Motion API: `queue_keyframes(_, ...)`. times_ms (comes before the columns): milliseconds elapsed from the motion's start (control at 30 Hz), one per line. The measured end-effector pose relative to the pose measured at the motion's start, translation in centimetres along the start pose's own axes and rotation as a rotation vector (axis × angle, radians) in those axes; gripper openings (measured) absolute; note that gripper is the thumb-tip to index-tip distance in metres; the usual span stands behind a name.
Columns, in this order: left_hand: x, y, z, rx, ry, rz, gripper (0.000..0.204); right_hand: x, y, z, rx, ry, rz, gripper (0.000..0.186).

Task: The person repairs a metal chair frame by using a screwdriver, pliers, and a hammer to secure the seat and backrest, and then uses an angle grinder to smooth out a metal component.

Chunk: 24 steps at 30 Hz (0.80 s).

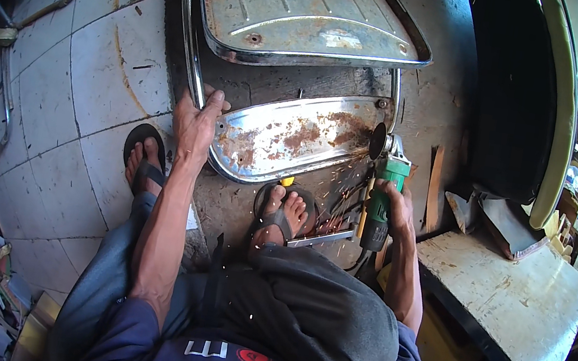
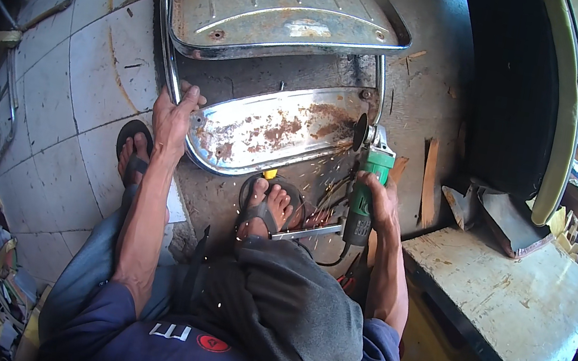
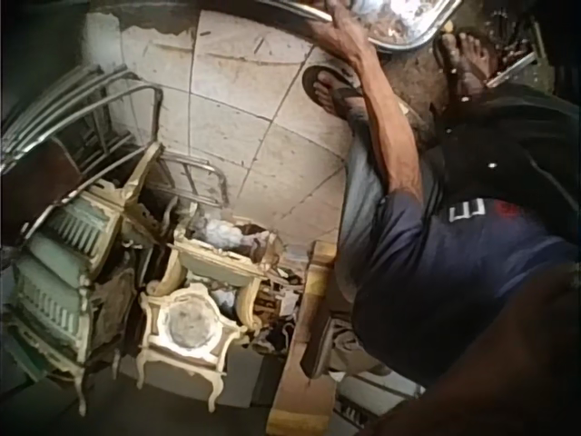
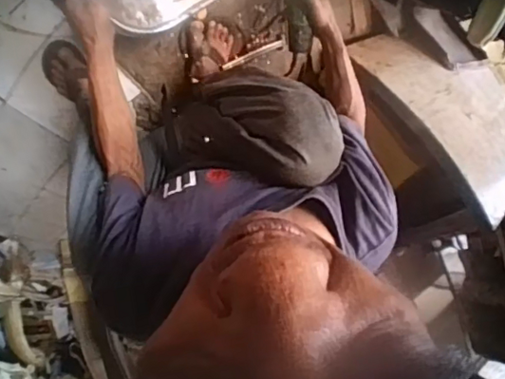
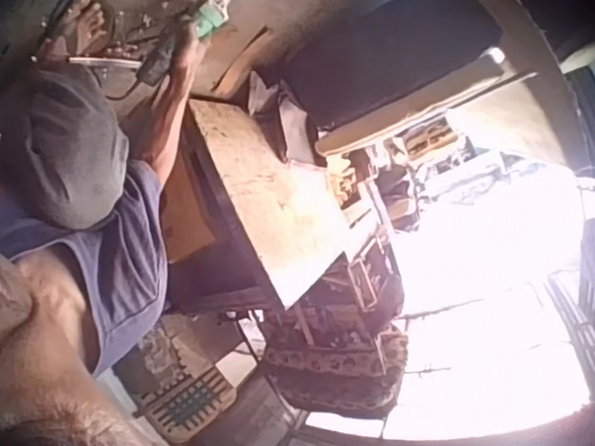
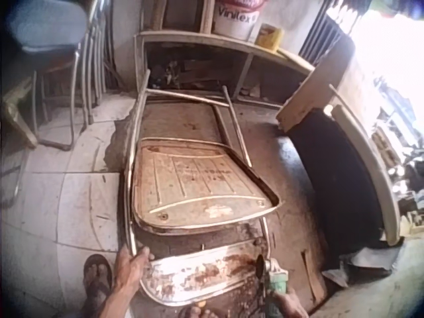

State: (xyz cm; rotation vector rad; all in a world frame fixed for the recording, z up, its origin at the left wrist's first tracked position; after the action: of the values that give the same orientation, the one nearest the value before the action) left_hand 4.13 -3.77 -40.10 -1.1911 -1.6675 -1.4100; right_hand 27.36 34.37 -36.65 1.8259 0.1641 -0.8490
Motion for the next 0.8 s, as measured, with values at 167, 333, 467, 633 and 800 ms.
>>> queue_keyframes(167,0.46,0.39,-0.01,0.008,-0.002,-0.031,0.02,0.23,-0.34,-0.17,0.004,-0.035,0.001,0.045)
queue_keyframes(333,0.35,0.15,-0.11,0.003,0.001,-0.019,0.021,0.58,-0.49,-0.09,-0.013,-0.049,0.018,0.043)
queue_keyframes(467,0.53,0.31,-0.05,0.007,-0.017,-0.03,0.021,0.01,-0.1,0.22,0.003,-0.047,0.02,0.042)
queue_keyframes(633,0.52,0.32,0.08,0.002,0.008,-0.021,0.021,0.09,-0.22,0.04,0.0,-0.025,0.018,0.04)
queue_keyframes(800,0.6,0.36,0.18,0.008,-0.009,-0.015,0.02,0.22,-0.2,-0.1,-0.006,-0.059,0.013,0.041)
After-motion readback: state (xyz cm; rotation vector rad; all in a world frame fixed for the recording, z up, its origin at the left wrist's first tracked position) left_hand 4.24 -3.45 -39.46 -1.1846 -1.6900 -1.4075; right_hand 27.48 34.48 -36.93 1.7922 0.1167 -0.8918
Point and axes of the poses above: each hand's wrist, its own y-axis away from the middle knuckle, its own z-axis out of the palm, x = y × z, the point moved 6 cm from there along -y, towards the middle knuckle, and after that the axes turned 8 degrees about -y, right-handed, at the moved point
